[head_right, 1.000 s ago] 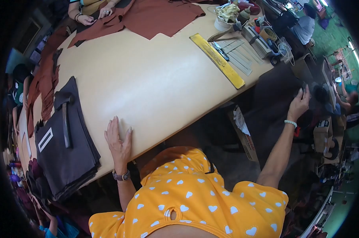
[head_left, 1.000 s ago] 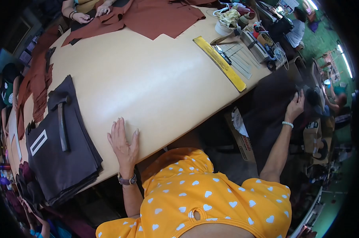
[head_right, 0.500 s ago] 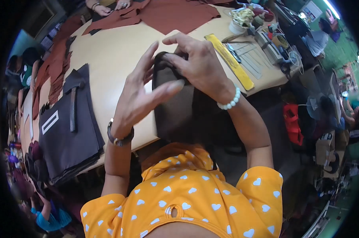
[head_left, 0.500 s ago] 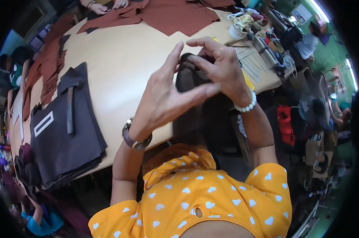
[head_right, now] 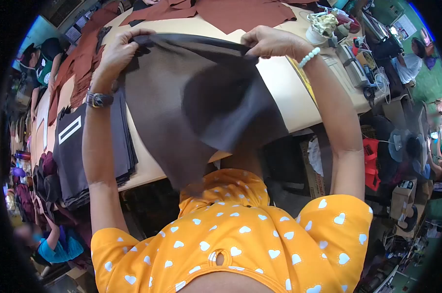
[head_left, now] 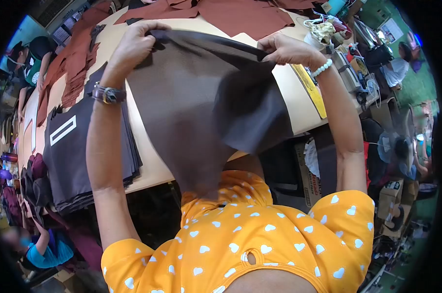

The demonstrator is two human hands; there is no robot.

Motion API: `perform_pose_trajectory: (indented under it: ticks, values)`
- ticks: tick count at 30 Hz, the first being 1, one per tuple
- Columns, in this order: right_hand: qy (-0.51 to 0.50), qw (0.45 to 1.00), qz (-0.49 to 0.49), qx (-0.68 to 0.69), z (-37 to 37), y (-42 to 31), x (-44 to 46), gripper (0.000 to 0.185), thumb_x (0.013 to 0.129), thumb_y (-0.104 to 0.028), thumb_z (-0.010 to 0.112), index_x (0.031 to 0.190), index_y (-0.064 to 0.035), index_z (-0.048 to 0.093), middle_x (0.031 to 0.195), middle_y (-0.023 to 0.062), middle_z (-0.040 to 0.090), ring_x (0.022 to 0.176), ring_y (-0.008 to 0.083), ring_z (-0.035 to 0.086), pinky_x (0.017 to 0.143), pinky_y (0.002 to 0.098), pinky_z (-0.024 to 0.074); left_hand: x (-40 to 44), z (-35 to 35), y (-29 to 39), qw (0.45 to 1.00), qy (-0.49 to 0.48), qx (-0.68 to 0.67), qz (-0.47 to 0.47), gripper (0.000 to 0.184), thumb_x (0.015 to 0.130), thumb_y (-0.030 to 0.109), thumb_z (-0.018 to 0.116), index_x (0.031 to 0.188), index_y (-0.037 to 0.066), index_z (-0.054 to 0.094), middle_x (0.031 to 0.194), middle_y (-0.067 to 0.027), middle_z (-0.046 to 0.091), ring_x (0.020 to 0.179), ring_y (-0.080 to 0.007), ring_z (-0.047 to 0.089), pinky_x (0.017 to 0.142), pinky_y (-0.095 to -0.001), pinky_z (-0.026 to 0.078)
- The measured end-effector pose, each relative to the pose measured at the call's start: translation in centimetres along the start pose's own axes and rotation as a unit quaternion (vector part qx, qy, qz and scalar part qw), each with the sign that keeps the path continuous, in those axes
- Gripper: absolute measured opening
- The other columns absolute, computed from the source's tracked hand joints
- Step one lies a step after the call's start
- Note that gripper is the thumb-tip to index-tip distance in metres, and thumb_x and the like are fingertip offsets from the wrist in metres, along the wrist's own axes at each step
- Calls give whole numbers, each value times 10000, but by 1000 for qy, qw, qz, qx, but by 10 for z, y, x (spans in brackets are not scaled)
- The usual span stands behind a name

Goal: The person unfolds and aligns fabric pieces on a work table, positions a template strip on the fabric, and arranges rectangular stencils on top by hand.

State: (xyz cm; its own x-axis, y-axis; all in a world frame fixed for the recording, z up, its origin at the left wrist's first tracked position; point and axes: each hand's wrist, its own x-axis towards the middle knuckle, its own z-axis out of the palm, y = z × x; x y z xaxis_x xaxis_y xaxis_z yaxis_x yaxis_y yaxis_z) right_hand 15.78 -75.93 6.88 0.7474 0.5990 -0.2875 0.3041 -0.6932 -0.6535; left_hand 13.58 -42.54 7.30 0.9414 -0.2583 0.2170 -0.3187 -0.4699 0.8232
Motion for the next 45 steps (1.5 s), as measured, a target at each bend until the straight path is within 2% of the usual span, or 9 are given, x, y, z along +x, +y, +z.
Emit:
perform_pose_trajectory:
  ticks: [7,15,17,19,21,23,31,39,45]
  values:
    - [29,930,81,-358,-33,44,61,262,655,-116,545,857,7,656,906,224,640,874,397,611,760,426,491,35,-25,-43,982,59,172,-58,232,809,52,456,960,4,625,695,-60,612,602,-117,581,532,-264,453]
    - [390,853,146,-315,-75,53,115,274,718,-144,536,949,-48,648,1009,193,626,960,369,598,812,453,489,99,-77,-59,875,190,445,13,286,735,216,500,899,28,639,776,-202,640,713,-341,632,684,-435,493]
    - [528,768,51,-360,-93,47,119,207,763,-140,547,930,-82,656,906,143,629,862,344,610,787,454,479,114,-96,-50,839,276,464,63,315,716,242,493,932,60,633,886,-239,627,847,-414,603,774,-476,482]
    - [471,635,135,-597,-123,46,114,217,803,-120,500,950,-90,657,886,137,638,808,354,600,704,427,480,101,-105,-17,810,374,429,140,284,736,233,525,955,84,627,852,-206,637,816,-395,612,731,-468,487]
    - [687,600,-160,-378,-114,17,69,245,841,-166,524,1034,-114,668,834,77,671,766,222,621,838,398,405,60,-98,14,790,421,412,173,292,800,230,549,1053,103,616,940,-174,642,883,-340,623,760,-383,486]
    - [709,549,-246,-368,-89,16,26,150,797,-75,540,904,-62,645,891,102,638,821,299,602,698,391,456,14,-76,25,771,418,378,297,248,776,112,546,1010,68,618,859,-173,636,781,-317,626,697,-371,484]
    - [656,754,27,-37,89,108,-36,132,800,-40,566,882,-72,665,1163,139,511,959,214,549,843,334,432,-104,23,-29,900,222,326,184,339,668,-109,530,971,27,599,878,-126,612,834,-289,605,727,-361,478]
    - [587,747,105,296,143,120,-86,174,823,20,507,941,13,635,823,2,585,696,75,519,653,205,443,-144,60,-37,935,119,307,131,377,664,-144,491,981,22,608,934,-162,623,902,-322,606,803,-377,479]
    - [528,706,67,467,158,117,-117,160,844,-42,528,947,21,633,796,16,567,669,72,511,629,203,439,-168,68,-29,979,-69,192,9,275,739,165,607,962,7,636,948,-165,640,875,-325,614,790,-361,490]
